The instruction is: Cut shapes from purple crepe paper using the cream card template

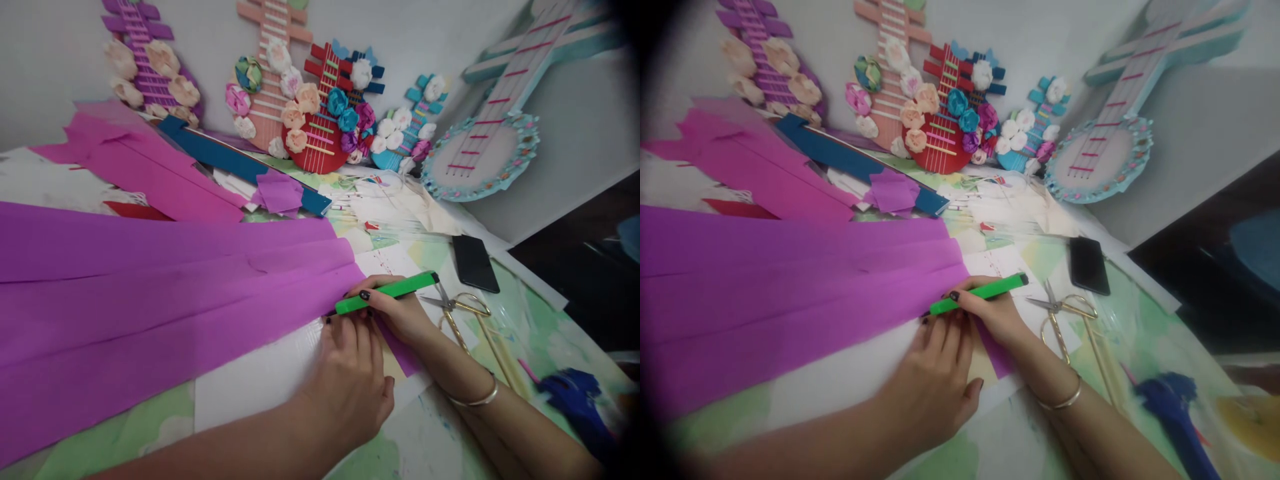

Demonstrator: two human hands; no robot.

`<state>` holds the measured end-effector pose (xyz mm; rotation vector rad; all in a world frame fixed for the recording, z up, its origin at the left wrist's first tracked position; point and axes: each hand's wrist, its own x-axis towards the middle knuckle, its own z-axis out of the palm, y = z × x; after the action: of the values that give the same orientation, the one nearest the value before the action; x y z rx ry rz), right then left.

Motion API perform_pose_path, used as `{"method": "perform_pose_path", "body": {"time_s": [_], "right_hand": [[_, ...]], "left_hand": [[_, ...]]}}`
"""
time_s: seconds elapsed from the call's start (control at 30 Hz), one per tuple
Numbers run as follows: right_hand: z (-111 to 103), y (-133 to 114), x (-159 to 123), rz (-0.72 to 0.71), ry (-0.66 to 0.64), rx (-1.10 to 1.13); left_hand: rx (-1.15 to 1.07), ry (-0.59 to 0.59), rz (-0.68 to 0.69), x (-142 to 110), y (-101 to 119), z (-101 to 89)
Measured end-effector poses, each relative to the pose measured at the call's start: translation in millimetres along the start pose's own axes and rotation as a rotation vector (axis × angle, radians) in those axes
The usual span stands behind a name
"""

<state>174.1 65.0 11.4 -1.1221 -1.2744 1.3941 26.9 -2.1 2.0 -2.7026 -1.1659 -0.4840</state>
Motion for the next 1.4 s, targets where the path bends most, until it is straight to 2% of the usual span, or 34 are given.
{"method": "perform_pose_path", "body": {"time_s": [0.3, 1.4], "right_hand": [[4.7, -3.4, 0.6, 0.017, 0.019, 0.086], [1.5, 1.8, -0.9, -0.02, 0.019, -0.018]], "left_hand": [[0.002, 0.01, -0.004, 1.9, -0.3, -0.3], [-0.021, 0.001, -0.007, 1.4, -0.7, 0.3]]}}
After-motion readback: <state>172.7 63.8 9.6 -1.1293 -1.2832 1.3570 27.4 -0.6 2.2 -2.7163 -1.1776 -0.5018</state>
